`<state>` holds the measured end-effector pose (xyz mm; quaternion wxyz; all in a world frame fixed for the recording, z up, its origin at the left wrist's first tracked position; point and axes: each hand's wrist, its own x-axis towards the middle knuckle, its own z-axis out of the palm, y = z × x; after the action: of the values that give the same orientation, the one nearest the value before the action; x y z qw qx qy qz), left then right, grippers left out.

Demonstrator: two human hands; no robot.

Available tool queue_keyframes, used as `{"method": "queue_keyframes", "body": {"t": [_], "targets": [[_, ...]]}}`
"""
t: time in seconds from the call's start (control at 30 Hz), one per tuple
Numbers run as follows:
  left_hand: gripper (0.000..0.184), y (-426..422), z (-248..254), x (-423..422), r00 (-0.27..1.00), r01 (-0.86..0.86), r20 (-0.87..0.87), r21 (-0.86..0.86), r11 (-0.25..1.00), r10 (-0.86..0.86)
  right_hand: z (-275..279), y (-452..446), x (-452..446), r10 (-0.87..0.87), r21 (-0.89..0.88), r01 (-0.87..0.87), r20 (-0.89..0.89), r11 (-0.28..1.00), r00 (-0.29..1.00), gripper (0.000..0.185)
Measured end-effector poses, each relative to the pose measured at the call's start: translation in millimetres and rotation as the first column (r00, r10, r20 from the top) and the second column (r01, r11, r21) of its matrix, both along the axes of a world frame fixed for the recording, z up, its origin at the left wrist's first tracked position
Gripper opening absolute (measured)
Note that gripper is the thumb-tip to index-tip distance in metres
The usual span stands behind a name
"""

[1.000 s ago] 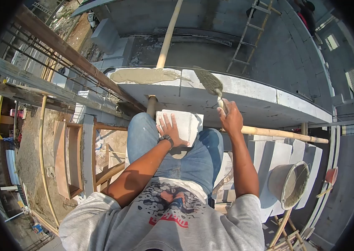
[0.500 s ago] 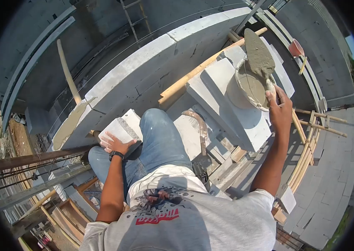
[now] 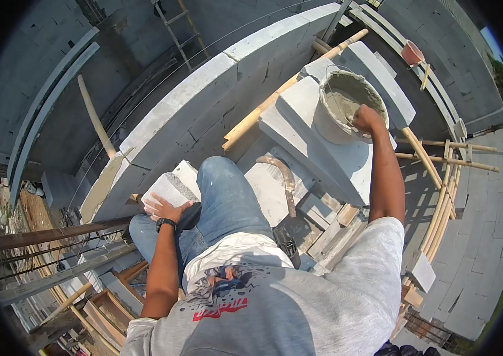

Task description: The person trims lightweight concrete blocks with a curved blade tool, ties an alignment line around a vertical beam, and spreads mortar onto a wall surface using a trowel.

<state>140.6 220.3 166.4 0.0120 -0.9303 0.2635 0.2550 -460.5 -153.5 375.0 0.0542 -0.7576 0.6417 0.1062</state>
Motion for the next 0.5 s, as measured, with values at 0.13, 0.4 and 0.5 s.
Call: {"method": "queue_keyframes", "body": {"t": [0.13, 0.4, 0.5], "targets": [[0.173, -0.5, -1.8, -0.4, 1.0, 0.005, 0.005, 0.003, 1.0, -0.005, 53.3, 45.8, -13.7, -0.321, 0.122, 0.297, 0.366, 0.947, 0.873, 0.019], [0.172, -2.8, 3.0, -1.1, 0.998, 0.033, 0.052, 0.051, 0.998, -0.035, 71.2, 115.6, -74.5, -0.498, 0.252, 0.491, 0.728, 0.834, 0.471, 0.021], [0.172, -6.4, 7.1, -2.0, 1.0, 0.012, 0.028, 0.075, 0.997, -0.014, 68.6, 125.5, -74.5, -0.468, 0.275, 0.488, 0.819, 0.828, 0.332, 0.026]]}}
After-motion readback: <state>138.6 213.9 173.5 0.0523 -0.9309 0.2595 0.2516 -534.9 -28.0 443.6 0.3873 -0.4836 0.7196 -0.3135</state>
